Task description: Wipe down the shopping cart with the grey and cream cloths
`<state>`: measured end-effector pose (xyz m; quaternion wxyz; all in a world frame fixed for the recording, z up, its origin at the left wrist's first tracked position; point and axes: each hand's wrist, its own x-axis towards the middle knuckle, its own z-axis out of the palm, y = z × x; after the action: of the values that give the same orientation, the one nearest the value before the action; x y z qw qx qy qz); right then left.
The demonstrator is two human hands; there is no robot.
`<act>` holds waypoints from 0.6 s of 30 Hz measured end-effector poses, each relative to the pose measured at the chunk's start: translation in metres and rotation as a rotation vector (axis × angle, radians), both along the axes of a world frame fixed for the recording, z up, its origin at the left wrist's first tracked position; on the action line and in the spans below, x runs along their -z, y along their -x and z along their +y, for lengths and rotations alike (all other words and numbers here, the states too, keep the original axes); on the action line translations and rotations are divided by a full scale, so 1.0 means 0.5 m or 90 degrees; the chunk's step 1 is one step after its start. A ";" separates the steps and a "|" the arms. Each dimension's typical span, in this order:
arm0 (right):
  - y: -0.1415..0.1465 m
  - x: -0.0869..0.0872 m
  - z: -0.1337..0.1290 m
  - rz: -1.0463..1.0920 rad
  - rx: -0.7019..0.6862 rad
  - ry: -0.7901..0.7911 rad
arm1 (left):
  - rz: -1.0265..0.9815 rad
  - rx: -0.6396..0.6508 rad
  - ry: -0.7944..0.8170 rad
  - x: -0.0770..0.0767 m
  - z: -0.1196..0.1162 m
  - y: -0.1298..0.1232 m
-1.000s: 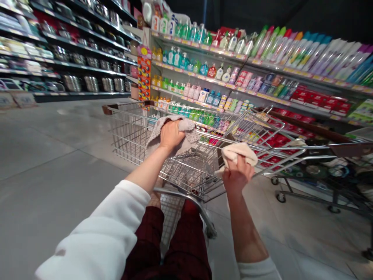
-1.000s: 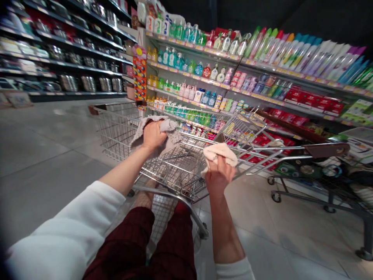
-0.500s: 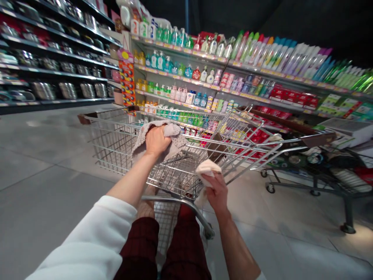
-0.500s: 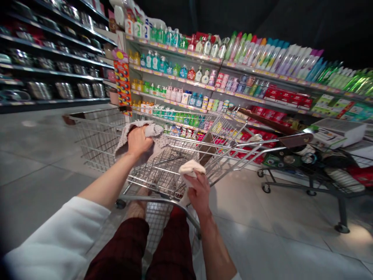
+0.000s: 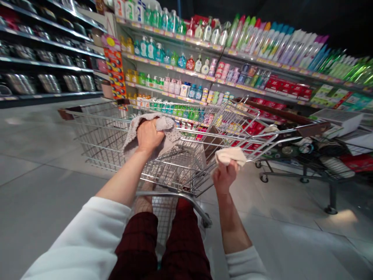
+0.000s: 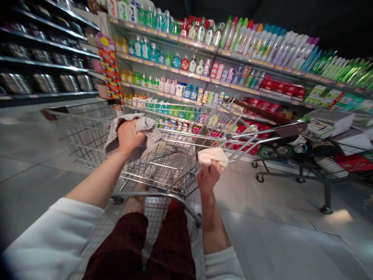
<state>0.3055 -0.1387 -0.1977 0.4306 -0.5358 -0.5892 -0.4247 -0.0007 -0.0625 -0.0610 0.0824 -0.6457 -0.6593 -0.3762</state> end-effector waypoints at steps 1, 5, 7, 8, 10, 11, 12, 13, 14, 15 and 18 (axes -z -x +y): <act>0.015 0.042 -0.007 -0.005 -0.022 0.012 | 0.000 0.001 -0.001 0.000 0.000 0.000; 0.071 0.153 -0.041 -0.035 -0.064 0.052 | 0.001 0.006 -0.001 0.000 0.000 0.000; 0.085 0.169 -0.053 -0.035 -0.077 0.076 | 0.003 0.008 0.000 0.002 0.003 0.002; 0.088 0.169 -0.059 -0.032 -0.084 0.089 | 0.004 0.008 0.000 0.004 0.004 0.004; 0.083 0.153 -0.070 -0.019 -0.118 0.126 | 0.009 0.004 -0.007 0.007 0.007 0.006; 0.077 0.137 -0.077 -0.004 -0.142 0.143 | 0.011 0.002 -0.012 0.008 0.008 0.007; 0.067 0.116 -0.084 0.020 -0.166 0.151 | 0.013 -0.002 -0.018 0.009 0.010 0.008; 0.056 0.090 -0.092 0.055 -0.181 0.146 | 0.015 -0.005 -0.022 0.010 0.010 0.009; 0.042 0.058 -0.099 0.094 -0.180 0.119 | 0.015 -0.008 -0.025 0.010 0.011 0.010; 0.027 0.021 -0.105 0.135 -0.161 0.069 | 0.014 -0.010 -0.026 0.010 0.012 0.010; -0.023 -0.105 -0.110 0.229 -0.051 -0.151 | 0.014 -0.015 -0.021 0.009 0.012 0.010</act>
<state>0.3169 -0.1939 -0.1453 0.6051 -0.5248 -0.4697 -0.3713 -0.0058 -0.0568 -0.0653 0.1046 -0.6408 -0.6594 -0.3789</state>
